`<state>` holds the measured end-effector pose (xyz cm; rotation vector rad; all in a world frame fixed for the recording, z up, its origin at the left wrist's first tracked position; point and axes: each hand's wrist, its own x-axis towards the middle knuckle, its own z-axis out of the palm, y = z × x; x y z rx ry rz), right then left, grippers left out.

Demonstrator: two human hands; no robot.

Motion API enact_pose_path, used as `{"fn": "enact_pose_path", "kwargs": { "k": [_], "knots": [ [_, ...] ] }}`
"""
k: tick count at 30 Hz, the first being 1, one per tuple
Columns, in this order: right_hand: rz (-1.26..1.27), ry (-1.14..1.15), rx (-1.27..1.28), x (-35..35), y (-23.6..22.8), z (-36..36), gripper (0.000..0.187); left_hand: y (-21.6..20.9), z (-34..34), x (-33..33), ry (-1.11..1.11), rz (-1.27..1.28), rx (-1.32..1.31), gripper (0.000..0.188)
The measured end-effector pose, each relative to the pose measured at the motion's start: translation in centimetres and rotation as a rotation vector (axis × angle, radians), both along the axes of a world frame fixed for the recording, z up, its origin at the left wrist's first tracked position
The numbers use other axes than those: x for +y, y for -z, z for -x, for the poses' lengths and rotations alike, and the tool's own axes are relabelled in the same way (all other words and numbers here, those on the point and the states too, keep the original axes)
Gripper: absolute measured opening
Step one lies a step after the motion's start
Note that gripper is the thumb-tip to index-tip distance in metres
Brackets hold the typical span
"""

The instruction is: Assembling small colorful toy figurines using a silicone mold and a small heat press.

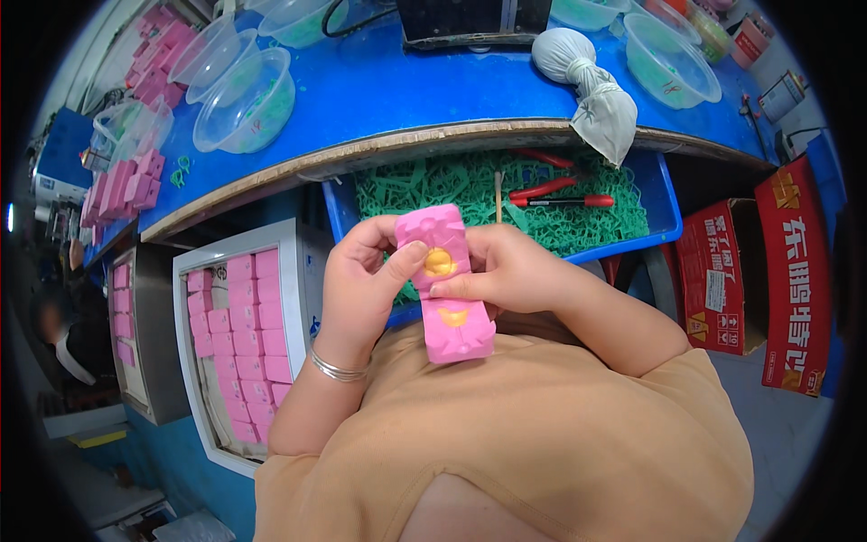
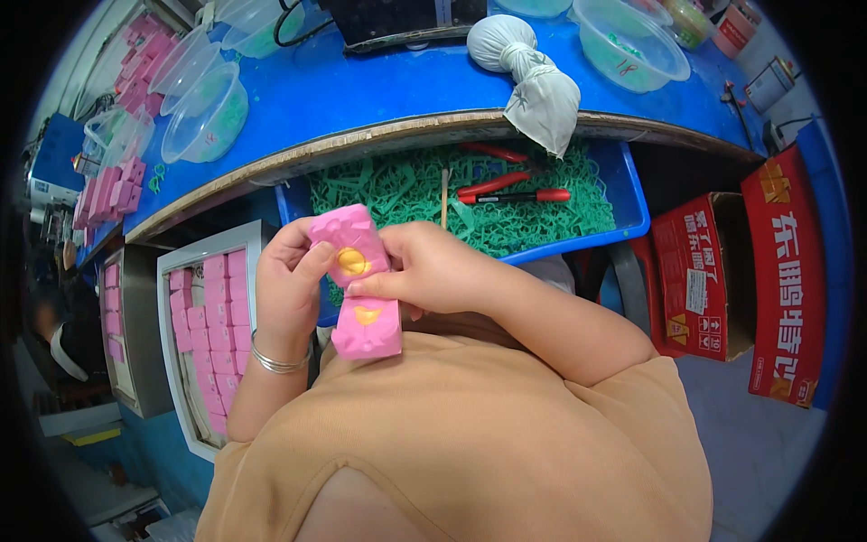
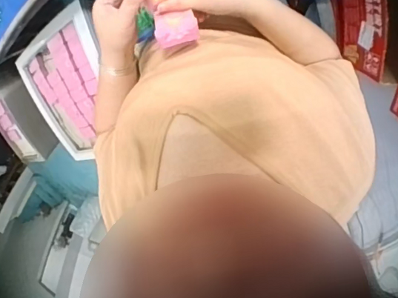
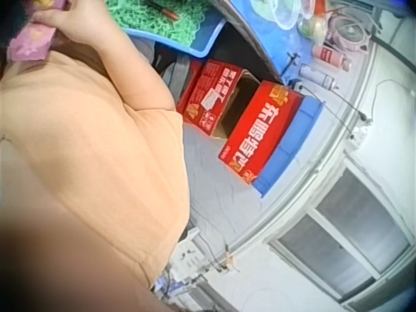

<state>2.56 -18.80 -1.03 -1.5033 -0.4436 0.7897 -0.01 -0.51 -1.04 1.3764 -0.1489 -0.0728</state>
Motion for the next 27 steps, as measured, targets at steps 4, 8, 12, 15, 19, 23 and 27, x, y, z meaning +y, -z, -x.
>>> {"fn": "enact_pose_path", "kwargs": {
  "k": [4, 8, 12, 15, 19, 23, 27],
  "knots": [
    [-0.045, 0.027, 0.063, -0.5, -0.8, -0.2, 0.027, -0.9, 0.3, -0.4, -0.040, -0.028, -0.006, 0.021],
    [-0.147, -0.065, 0.084, -0.7, 0.0, 0.0, 0.028, -1.3, 0.3, -0.5, 0.047, 0.205, 0.133, 0.020],
    [-0.169, -0.074, 0.096, -0.7, 0.1, 0.3, 0.028, -0.8, 0.2, -0.4, 0.129, 0.397, 0.231, 0.021],
    [-0.120, -0.054, 0.108, -0.8, 0.1, -0.1, 0.028, -0.5, 0.2, -0.7, 0.049, 0.267, 0.171, 0.022],
    [-0.095, -0.047, 0.084, -0.9, 0.3, -0.1, 0.028, -0.8, 0.4, -1.1, 0.012, 0.169, 0.089, 0.023],
    [-0.127, -0.069, 0.080, -0.9, 0.3, 0.0, 0.029, -0.7, 0.1, -0.8, 0.046, 0.168, 0.100, 0.024],
    [-0.173, -0.090, 0.080, -0.7, 1.0, 0.2, 0.029, -0.8, 0.1, -1.0, 0.102, 0.347, 0.208, 0.022]
  ]
}}
